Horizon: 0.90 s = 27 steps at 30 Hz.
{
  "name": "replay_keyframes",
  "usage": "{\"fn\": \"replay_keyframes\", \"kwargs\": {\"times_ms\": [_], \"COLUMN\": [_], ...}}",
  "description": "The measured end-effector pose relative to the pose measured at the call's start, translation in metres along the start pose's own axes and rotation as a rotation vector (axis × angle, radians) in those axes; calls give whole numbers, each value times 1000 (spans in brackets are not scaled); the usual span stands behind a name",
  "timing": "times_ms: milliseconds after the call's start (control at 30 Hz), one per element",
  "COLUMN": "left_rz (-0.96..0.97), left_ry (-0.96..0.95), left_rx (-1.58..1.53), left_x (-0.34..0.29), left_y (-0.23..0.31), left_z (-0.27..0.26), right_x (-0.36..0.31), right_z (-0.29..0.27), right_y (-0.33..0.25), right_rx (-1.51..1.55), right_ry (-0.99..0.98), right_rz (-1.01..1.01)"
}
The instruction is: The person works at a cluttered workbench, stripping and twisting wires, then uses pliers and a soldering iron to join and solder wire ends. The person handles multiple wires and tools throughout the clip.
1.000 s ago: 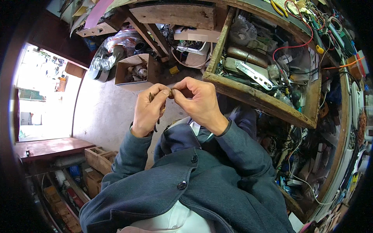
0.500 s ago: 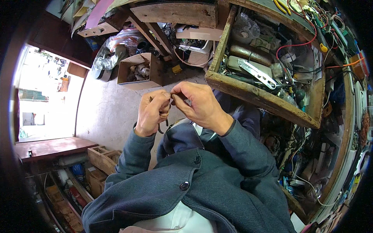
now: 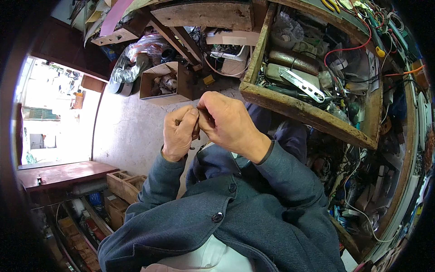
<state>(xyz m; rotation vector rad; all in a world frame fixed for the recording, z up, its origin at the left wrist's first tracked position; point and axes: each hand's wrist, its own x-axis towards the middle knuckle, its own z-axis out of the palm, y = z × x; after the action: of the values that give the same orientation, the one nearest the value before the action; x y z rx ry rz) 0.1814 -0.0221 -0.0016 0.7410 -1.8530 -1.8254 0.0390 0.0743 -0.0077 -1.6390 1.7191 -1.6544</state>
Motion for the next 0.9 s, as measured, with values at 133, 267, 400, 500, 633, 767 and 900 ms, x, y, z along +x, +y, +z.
{"fn": "replay_keyframes", "kwargs": {"times_ms": [133, 267, 400, 500, 633, 767, 900], "left_rz": [99, 110, 204, 250, 43, -28, -68], "left_ry": [43, 71, -36, -17, -13, -32, -89], "left_rx": [93, 95, 121, -131, -340, -370, -398], "left_x": [1, -3, -9, -17, -8, -4, -7], "left_y": [-5, 3, 7, 11, 7, 10, 7], "left_z": [-2, -2, -8, 1, -15, -13, -18], "right_x": [1, 6, 17, 28, 28, 18, 15], "right_z": [6, 6, -9, -36, -33, -24, -15], "right_y": [1, -5, 5, -2, -18, -14, -11], "right_rx": [-86, -133, -262, -195, 45, 235, 245], "right_ry": [65, 73, 172, 259, -6, -106, -125], "right_rz": [-106, -167, -106, -18, -43, 140, 62]}}
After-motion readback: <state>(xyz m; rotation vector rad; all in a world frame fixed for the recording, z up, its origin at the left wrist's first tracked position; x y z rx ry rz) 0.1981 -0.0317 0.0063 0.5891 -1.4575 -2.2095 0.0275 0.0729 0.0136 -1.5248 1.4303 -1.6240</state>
